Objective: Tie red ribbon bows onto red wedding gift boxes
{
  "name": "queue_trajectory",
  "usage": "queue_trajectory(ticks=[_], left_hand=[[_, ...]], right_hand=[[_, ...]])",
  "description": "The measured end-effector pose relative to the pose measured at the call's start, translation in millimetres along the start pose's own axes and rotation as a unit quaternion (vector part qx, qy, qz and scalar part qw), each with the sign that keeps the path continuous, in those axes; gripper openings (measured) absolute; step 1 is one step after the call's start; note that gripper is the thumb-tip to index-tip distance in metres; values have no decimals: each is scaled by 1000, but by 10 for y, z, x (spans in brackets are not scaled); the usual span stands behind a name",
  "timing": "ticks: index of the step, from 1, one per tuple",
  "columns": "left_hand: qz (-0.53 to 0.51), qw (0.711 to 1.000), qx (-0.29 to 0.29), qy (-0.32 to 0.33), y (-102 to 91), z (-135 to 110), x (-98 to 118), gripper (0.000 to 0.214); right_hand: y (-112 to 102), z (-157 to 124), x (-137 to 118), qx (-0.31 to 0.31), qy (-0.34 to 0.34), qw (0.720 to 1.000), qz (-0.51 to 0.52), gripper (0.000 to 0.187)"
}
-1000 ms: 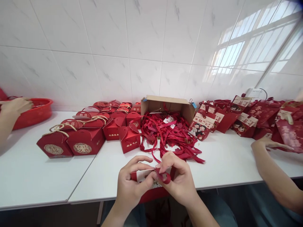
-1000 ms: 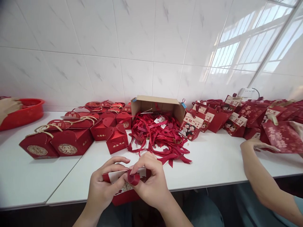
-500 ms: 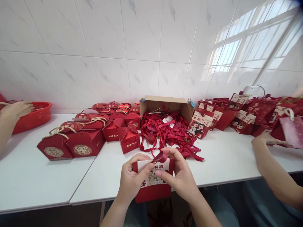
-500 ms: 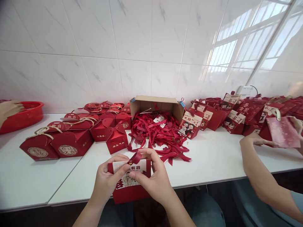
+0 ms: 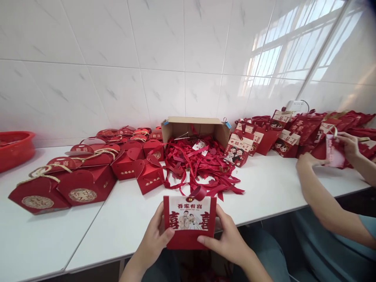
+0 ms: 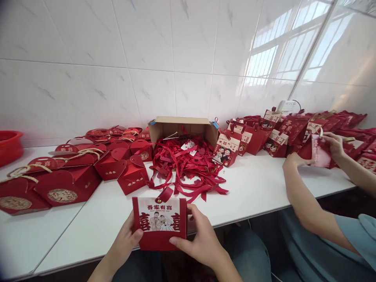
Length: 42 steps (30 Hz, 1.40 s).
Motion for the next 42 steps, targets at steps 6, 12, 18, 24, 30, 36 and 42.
queue_trajectory(ticks=[6,12,18,24,30,36,42], left_hand=[[47,998,-34,31,-30,98,75,67],[111,993,-24,24,20,124,105,34],[183,981,-48,48,18,171,78,21],[207,976,-66,34,17,154,36,22],[216,971,-105,0,101,146,37,31],[220,971,-97,6,8,198,65,40],[292,881,286,237,-816,469,796,25]], right_hand=[[-642,-316,309,203,32,978,29,52],[-1565,-632,474,471,103,876,-5,62],[-2184,-486,644,534,241,791,-175,93],[-2174,35,1033,383,189,875,-228,93],[-1989,133,1153,273,165,884,-342,58],[-1954,129,1178,220,166,871,-408,55],[-1975,126,1252,187,157,852,-463,61]])
Point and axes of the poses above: each hand's wrist, its own z-axis towards the middle knuckle, its own y-axis out of the palm, x = y × z, the point moved 7 cm from there along z, towards the middle knuckle, and after that the axes turned 1 degree about -x, right-handed, at the moved point
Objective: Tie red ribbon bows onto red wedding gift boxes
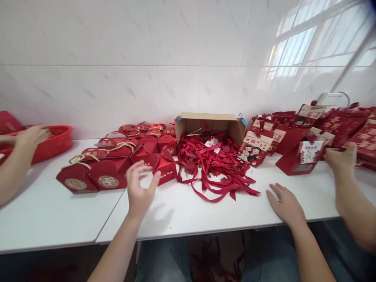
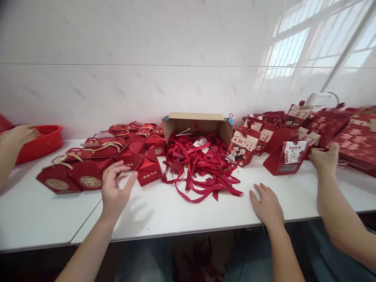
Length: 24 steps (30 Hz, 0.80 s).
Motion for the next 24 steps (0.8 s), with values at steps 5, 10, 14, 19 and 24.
queue_trajectory(ticks=[5,10,14,19,24], left_hand=[[90,992,-56,71,94,437,-144,41],[129,984,-97,81,313,422,-458,42],[110,986,-103,74,358,403,-575,30],[55,988,-132,61,281,436,-616,24],[-9,986,-149,78,228,424,-608,26]], right_hand=[[48,9,57,8,-13,999,-41,64],[82,22,124,10,-6,999,-38,64],[-24,24,79,22,8,1000,-9,60],[-360,-258,-707,186,-83,972,117,45],[-36,-703,-1944,27,-267,955,129,29]])
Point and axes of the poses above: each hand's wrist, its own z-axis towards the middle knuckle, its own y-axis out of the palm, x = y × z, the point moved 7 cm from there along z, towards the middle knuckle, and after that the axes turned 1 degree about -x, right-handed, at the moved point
